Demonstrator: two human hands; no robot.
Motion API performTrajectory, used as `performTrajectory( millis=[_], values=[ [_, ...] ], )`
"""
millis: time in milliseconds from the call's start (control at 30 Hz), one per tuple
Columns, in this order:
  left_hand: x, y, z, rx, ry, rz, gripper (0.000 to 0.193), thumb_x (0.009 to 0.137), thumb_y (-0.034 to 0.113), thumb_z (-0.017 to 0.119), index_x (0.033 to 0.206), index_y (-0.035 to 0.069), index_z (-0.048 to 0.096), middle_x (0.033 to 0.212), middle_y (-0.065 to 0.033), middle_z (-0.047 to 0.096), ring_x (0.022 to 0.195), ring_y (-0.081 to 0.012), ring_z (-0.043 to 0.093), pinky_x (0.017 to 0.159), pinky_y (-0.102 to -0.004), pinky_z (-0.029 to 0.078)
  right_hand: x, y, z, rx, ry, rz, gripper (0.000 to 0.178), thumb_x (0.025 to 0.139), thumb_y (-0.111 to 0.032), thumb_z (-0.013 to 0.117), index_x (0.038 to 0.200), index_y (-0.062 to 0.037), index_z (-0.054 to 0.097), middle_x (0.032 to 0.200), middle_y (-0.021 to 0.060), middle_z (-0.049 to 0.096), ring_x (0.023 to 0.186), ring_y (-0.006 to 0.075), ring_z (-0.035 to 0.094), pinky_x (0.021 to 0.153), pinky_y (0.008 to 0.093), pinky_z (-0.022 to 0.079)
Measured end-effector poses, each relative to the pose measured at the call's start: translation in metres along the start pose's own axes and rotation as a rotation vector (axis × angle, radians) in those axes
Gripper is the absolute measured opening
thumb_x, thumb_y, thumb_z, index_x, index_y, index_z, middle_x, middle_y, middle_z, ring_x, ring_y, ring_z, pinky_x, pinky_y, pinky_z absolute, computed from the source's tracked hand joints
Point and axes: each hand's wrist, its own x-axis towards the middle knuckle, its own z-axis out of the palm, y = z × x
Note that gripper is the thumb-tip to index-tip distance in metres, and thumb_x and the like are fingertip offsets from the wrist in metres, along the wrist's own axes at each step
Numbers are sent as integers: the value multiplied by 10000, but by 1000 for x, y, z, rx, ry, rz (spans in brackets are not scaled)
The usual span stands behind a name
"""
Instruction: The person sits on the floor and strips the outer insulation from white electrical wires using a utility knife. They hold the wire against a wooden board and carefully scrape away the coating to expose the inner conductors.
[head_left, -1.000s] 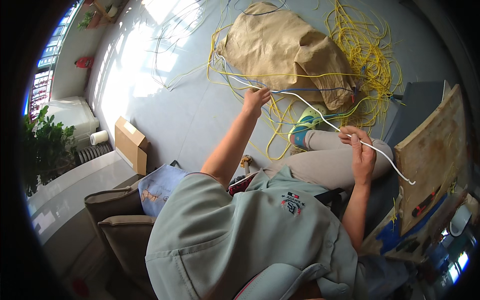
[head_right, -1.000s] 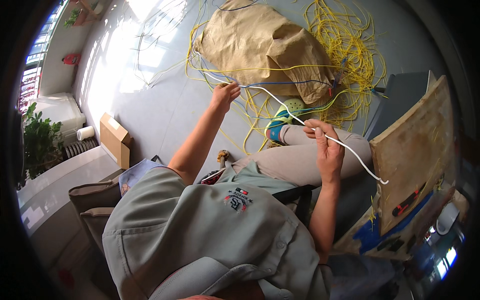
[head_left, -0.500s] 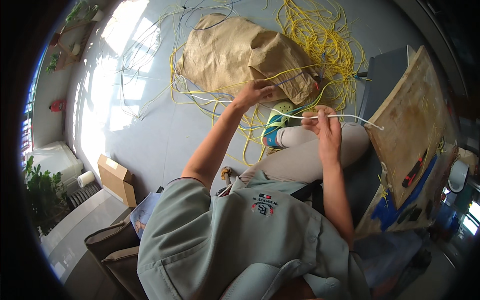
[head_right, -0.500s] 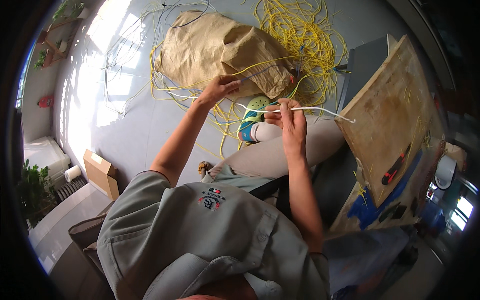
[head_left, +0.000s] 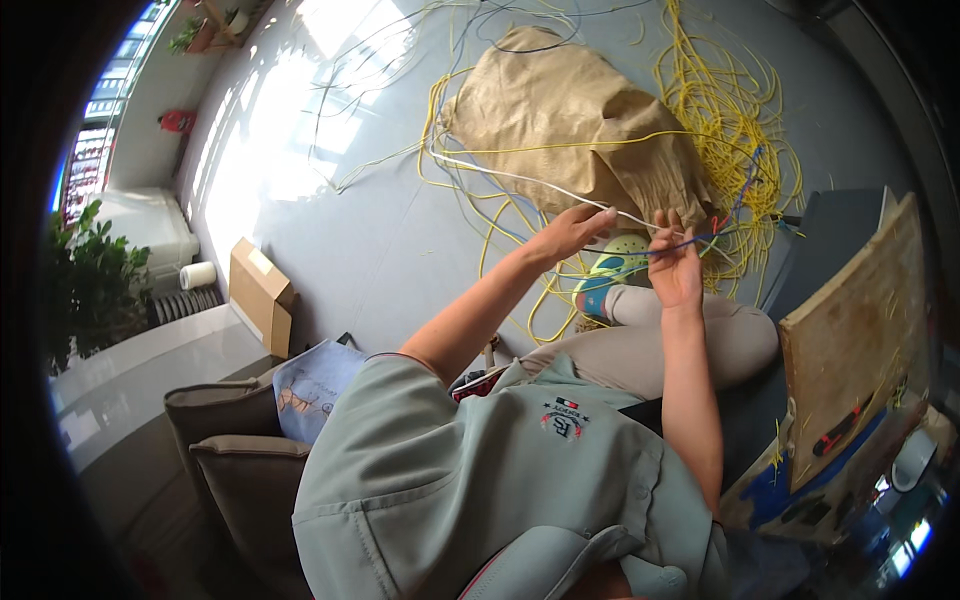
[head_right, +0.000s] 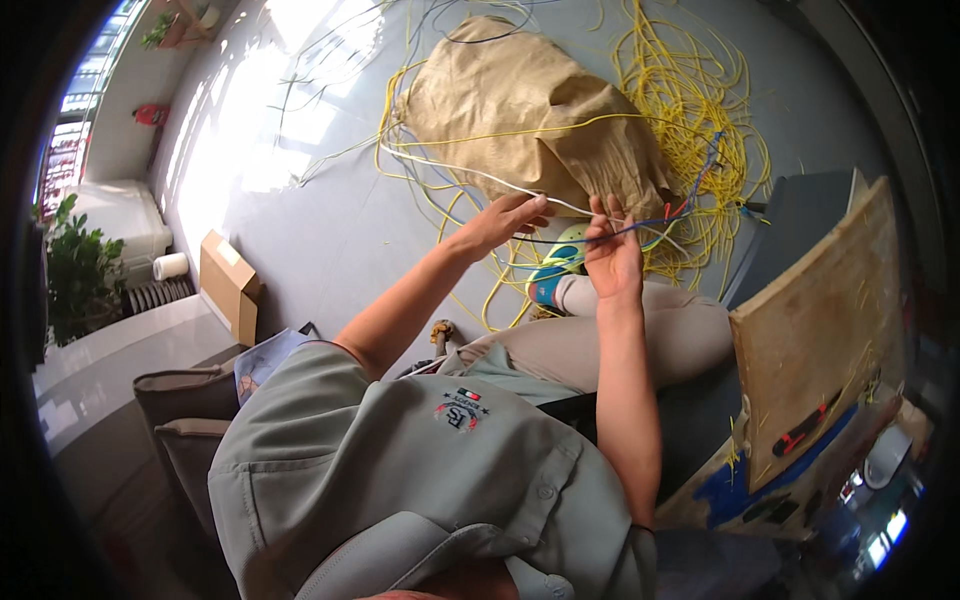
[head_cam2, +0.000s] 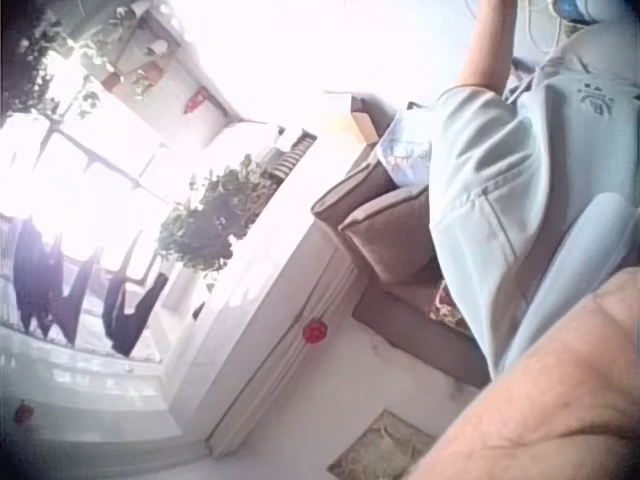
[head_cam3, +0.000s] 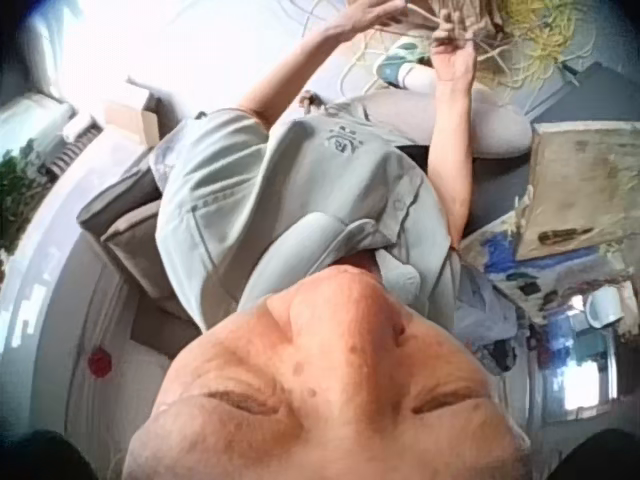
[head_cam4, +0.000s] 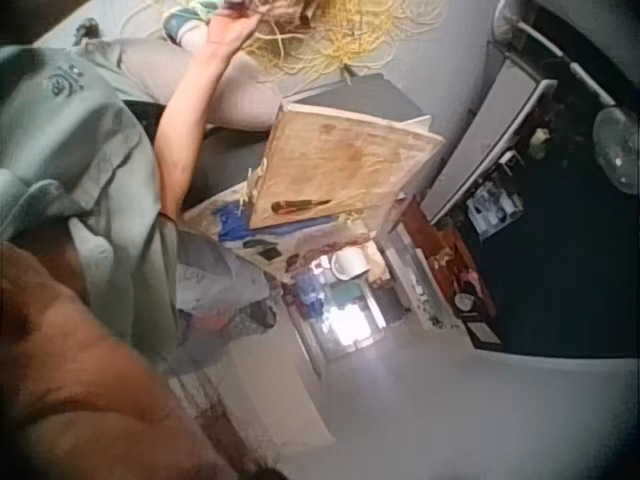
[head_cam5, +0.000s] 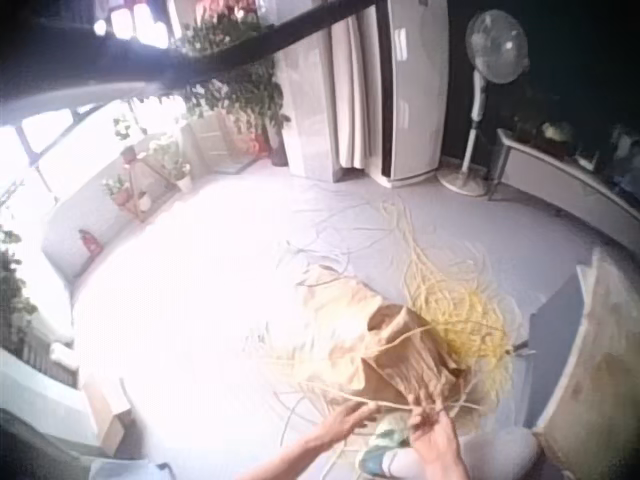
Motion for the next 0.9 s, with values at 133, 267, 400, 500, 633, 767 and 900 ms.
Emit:
performTrajectory(
  millis=[133,267,400,500,633,767,900],
  values=[
    [18,-18,9,-1025,207,-22,337,935,269,456,1102,-17,520,1060,-158,608,931,-243,601,818,-344,504,-9,12,-13,-51,252,-106,433,965,-329,345,1120,42,506,1219,241,493,759,167,579,587,258,470],
    [10,13,5,-1102,387,196,253,932,217,453,1060,15,536,1003,-149,630,893,-253,614,790,-346,517,-13,-9,-37,-122,415,-196,455,957,-360,369,1168,38,436,1179,209,517,800,190,585,683,280,499],
    [-28,49,-11,-1133,171,371,231,934,226,455,1014,25,537,972,-129,642,872,-214,632,741,-302,533,-12,-13,-24,-449,625,-178,339,939,-261,447,1130,17,487,1108,139,545,929,190,558,806,312,481],
    [-46,61,-9,-1227,10,297,225,937,241,454,989,40,543,931,-116,650,816,-199,637,711,-283,535,-22,-14,-20,-591,618,-190,322,917,-195,498,1182,-13,474,1084,106,552,986,187,540,851,327,465],
    [-36,21,13,-1171,-14,29,188,939,251,448,943,86,537,896,-110,654,743,-171,629,661,-266,526,-49,5,43,-933,260,-227,371,906,-157,513,1252,-45,442,1135,103,542,1004,171,537,848,311,459],
    [-44,-8,49,-1115,-87,-178,237,938,298,445,943,88,555,882,-64,648,746,-146,609,677,-270,509,-68,31,83,-1092,-59,-259,296,929,-176,478,1186,-29,498,1126,110,567,998,150,549,822,278,461],
    [-53,-25,44,-1133,-96,-287,257,908,335,506,949,84,552,952,-66,629,838,-177,597,746,-299,496,-81,28,85,-1266,-28,-178,284,955,-232,434,1047,13,544,995,114,625,892,165,610,770,260,481]
  ],
)
